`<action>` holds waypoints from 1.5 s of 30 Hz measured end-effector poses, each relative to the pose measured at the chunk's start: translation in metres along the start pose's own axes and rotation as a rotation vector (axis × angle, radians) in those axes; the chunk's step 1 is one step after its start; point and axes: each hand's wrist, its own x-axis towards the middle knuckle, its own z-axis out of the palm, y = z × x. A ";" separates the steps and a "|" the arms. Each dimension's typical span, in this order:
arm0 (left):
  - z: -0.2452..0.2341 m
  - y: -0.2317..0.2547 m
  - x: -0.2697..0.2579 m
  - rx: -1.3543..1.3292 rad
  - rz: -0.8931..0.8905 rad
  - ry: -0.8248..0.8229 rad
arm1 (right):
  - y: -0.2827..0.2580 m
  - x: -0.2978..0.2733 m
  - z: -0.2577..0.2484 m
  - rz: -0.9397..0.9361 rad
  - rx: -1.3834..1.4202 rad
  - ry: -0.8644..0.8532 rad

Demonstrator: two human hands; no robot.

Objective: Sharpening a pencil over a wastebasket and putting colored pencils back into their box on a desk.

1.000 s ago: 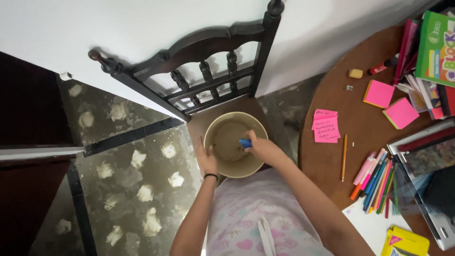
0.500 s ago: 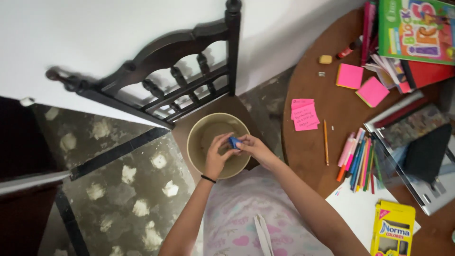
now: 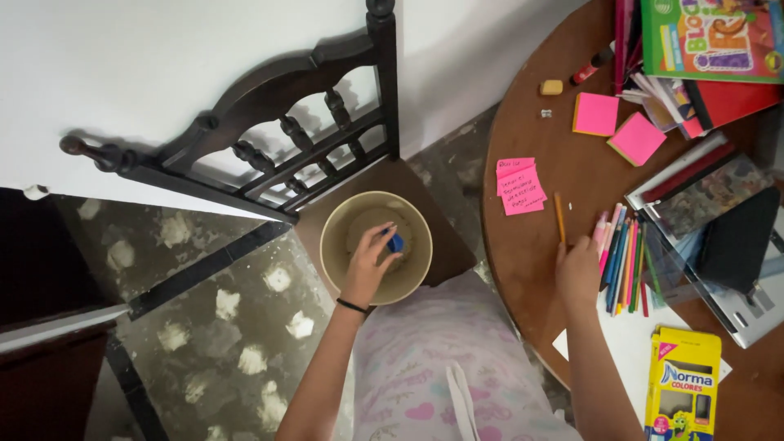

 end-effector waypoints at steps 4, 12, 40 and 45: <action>-0.003 0.003 0.001 0.035 0.055 -0.003 | -0.009 0.008 -0.003 0.054 -0.031 -0.091; 0.005 -0.035 -0.004 -0.815 -0.292 0.097 | -0.177 -0.021 -0.094 0.084 0.677 -0.429; -0.001 -0.001 0.003 -1.239 -0.148 0.176 | -0.240 -0.007 -0.075 -1.035 0.034 -0.132; 0.036 -0.067 0.016 -1.596 -0.204 0.571 | -0.255 -0.004 -0.074 -1.198 0.135 -0.162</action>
